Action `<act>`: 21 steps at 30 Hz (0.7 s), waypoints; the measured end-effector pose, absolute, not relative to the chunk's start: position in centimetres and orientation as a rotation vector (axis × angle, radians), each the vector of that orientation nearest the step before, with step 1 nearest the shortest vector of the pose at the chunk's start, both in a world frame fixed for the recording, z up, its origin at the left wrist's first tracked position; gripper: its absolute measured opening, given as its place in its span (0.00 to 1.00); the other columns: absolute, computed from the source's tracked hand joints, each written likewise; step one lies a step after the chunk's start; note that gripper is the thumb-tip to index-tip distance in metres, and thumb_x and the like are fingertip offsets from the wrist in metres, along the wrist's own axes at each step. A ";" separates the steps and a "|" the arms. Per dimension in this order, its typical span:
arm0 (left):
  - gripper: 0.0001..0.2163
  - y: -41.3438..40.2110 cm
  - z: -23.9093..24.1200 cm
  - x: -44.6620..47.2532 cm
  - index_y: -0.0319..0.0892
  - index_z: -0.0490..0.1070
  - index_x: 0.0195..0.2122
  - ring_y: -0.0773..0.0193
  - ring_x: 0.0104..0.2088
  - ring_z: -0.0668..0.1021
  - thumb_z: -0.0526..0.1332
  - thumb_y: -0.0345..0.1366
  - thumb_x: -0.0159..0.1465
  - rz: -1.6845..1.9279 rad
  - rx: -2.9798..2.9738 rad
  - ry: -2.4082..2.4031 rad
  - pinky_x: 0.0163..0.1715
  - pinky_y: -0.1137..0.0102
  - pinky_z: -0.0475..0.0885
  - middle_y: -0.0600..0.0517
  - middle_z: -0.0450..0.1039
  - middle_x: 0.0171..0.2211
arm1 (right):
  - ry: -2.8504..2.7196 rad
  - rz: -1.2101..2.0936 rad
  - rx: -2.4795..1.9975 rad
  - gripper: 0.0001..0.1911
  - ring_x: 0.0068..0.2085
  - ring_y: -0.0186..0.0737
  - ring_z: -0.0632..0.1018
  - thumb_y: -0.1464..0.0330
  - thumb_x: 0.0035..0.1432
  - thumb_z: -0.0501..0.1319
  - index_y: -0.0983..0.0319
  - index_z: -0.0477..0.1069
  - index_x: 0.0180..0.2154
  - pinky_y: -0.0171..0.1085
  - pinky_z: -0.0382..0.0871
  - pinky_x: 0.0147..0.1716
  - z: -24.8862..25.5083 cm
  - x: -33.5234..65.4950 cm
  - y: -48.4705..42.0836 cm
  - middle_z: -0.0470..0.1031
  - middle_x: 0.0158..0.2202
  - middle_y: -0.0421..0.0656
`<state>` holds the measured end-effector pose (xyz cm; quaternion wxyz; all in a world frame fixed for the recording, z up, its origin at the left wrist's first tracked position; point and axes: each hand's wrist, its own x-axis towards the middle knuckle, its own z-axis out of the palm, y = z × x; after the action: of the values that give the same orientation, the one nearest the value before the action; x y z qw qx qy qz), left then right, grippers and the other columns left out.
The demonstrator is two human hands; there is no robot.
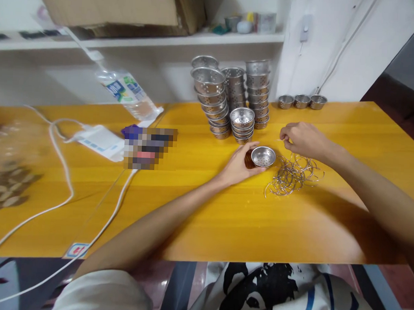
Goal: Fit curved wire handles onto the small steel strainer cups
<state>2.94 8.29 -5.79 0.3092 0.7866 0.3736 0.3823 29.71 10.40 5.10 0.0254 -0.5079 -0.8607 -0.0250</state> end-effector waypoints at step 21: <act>0.34 8.1 -5.1 3.1 0.46 0.70 0.60 0.44 0.61 0.83 0.82 0.48 0.58 0.982 2.036 0.933 0.66 0.45 0.76 0.40 0.80 0.61 | -2.635 -0.024 -1.108 0.11 0.35 0.39 0.74 0.74 0.71 0.60 0.65 0.82 0.40 0.39 0.67 0.42 1.7 27.7 10.8 0.80 0.41 0.50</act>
<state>3.06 8.08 -5.10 0.3412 0.7826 0.3585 0.3776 27.67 10.75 1.66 0.1411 -0.3839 -0.9125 -0.0082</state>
